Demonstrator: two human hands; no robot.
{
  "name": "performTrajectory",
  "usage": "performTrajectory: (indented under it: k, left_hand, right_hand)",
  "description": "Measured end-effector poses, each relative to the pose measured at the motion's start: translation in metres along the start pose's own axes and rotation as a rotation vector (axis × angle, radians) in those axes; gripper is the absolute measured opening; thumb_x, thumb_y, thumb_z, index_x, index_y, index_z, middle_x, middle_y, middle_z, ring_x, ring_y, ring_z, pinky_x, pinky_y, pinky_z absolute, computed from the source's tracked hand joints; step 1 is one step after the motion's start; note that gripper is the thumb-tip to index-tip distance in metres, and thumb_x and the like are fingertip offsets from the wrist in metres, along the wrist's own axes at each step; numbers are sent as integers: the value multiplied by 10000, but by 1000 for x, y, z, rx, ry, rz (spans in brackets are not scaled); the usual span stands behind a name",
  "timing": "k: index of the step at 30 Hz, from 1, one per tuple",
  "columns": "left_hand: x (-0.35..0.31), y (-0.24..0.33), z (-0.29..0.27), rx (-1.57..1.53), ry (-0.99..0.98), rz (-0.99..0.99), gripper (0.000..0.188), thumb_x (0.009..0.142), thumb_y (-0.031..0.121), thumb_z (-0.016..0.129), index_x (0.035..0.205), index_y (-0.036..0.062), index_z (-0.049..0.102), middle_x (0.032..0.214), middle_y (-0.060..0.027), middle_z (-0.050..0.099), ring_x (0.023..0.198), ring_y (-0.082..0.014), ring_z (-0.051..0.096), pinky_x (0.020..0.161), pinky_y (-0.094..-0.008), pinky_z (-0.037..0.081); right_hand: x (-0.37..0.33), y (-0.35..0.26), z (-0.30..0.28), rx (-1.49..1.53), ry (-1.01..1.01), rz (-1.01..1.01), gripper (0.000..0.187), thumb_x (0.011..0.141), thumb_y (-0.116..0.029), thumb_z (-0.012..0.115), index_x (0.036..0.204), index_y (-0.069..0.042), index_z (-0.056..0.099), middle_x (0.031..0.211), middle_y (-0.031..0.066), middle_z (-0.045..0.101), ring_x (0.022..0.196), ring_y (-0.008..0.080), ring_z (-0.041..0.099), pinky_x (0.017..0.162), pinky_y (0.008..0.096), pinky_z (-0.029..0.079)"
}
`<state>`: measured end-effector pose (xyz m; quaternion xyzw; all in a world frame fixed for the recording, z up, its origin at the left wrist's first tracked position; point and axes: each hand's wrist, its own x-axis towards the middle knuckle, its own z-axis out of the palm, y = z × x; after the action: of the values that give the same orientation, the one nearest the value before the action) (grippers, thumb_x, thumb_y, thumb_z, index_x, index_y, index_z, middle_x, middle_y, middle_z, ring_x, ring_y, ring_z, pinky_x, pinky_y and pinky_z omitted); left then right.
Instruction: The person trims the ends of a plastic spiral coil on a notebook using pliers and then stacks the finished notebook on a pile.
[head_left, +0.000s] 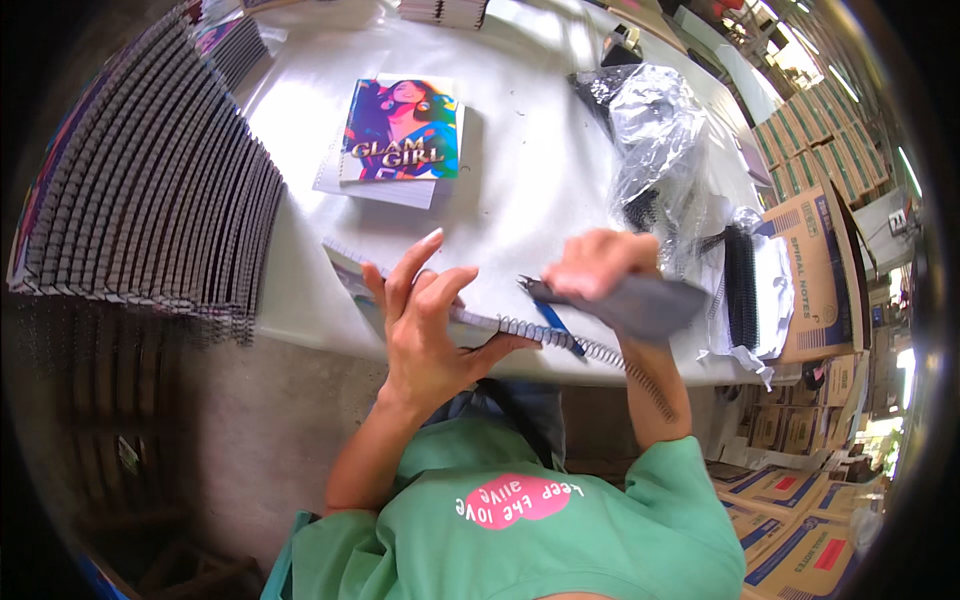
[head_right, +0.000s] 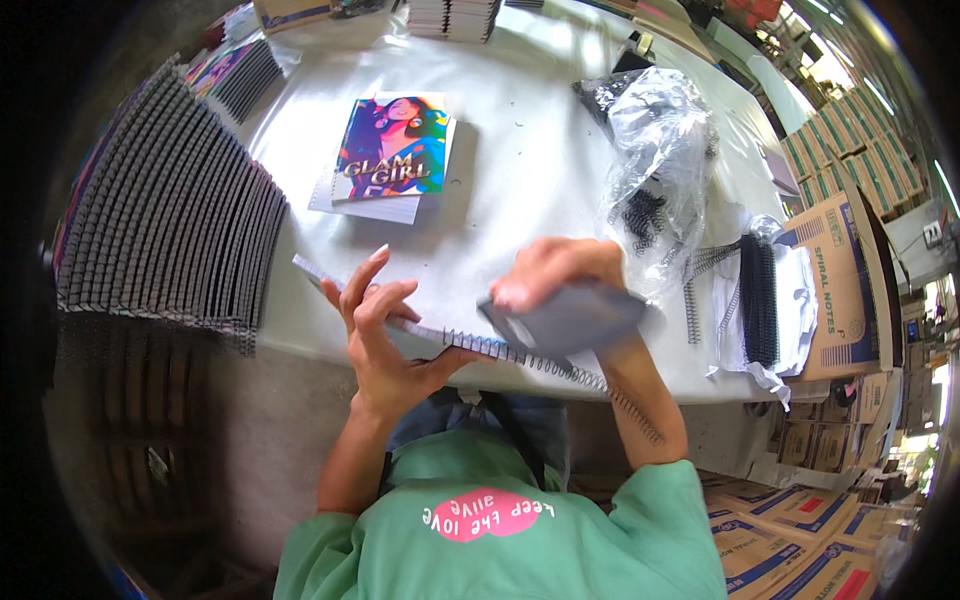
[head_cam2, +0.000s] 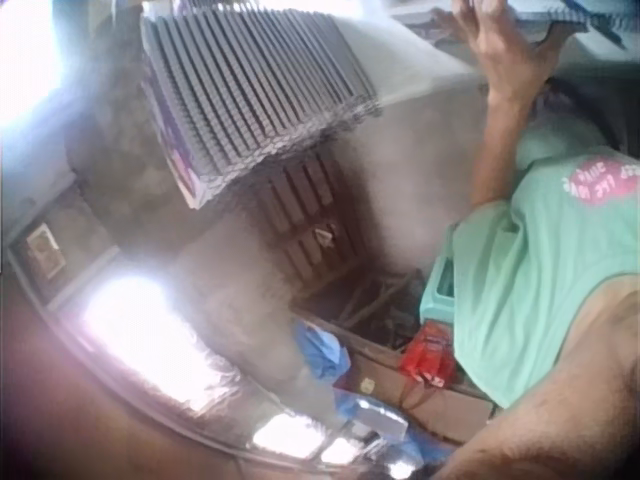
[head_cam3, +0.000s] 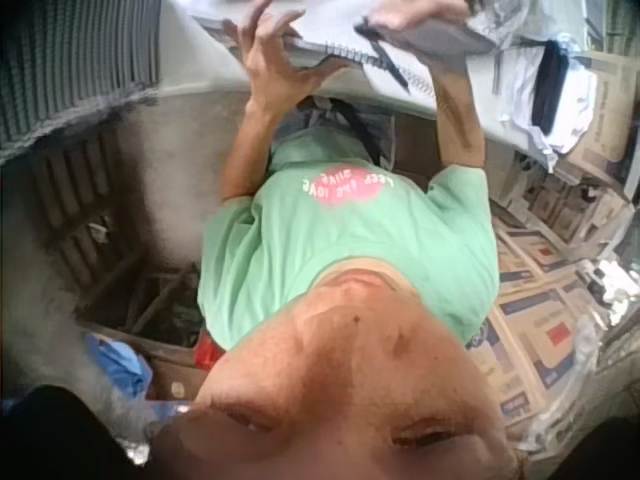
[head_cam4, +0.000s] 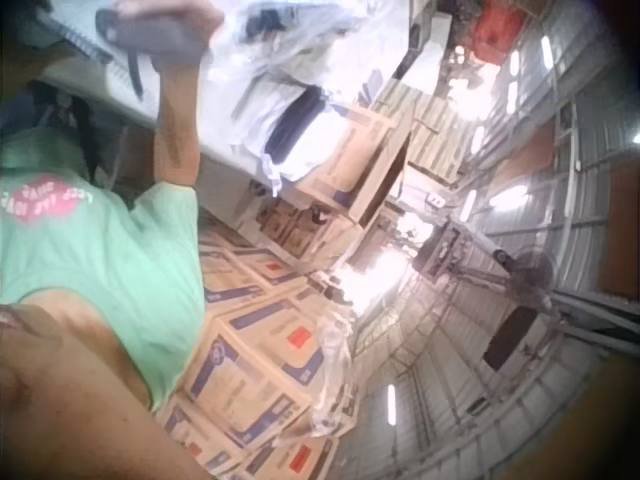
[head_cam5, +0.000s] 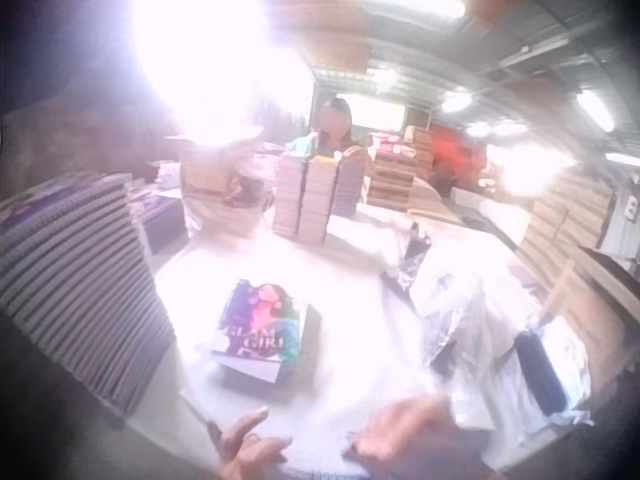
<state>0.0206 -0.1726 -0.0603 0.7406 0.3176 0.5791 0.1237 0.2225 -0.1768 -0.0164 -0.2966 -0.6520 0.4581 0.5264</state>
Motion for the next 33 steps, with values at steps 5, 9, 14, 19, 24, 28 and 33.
performTrajectory:
  k: [5,9,14,19,24,28,33]
  left_hand:
    - [13,-9,-19,349,8,-31,745,434,568,822,955,112,550,869,-70,487,1200,-309,403,1043,-507,91]
    - [23,-35,-36,313,-55,1,677,317,537,846,659,64,503,897,-93,390,1018,-336,416,783,-482,387]
    - [28,-34,-25,194,29,26,680,308,528,836,666,49,512,939,-110,371,1026,-337,398,817,-464,381]
    - [27,-43,-25,1,72,-78,672,332,500,852,678,37,509,984,-124,342,1039,-310,403,823,-432,395]
    - [21,-50,-25,-18,59,-168,732,343,413,897,814,57,466,1004,-119,362,946,-253,428,711,-383,440]
    - [25,-57,-22,-240,181,-265,871,340,385,917,943,59,379,983,-104,358,938,-241,424,743,-363,436]
    - [19,-64,-18,-323,138,-332,923,314,364,928,914,69,291,970,-97,348,949,-236,414,804,-335,399]
  right_hand:
    - [11,16,5,-200,127,93,163,649,96,631,768,6,697,772,132,657,755,198,634,744,316,520]
    - [20,20,17,-150,-20,61,203,633,87,679,816,0,700,795,126,646,747,196,630,735,306,521]
    - [35,16,25,107,-121,-200,237,640,139,580,797,5,697,760,102,644,709,168,617,674,273,495]
    - [41,22,19,222,-107,-232,63,697,36,680,716,-23,668,752,119,629,676,189,589,684,311,496]
    - [41,34,0,25,80,130,182,670,13,696,847,-24,712,774,111,644,713,141,604,627,243,473]
    - [70,35,29,-527,-46,230,278,640,90,662,891,-19,715,829,139,662,746,189,639,700,281,503]
    - [67,38,28,-240,-177,92,320,600,108,663,903,13,701,843,127,649,821,187,639,763,274,508]
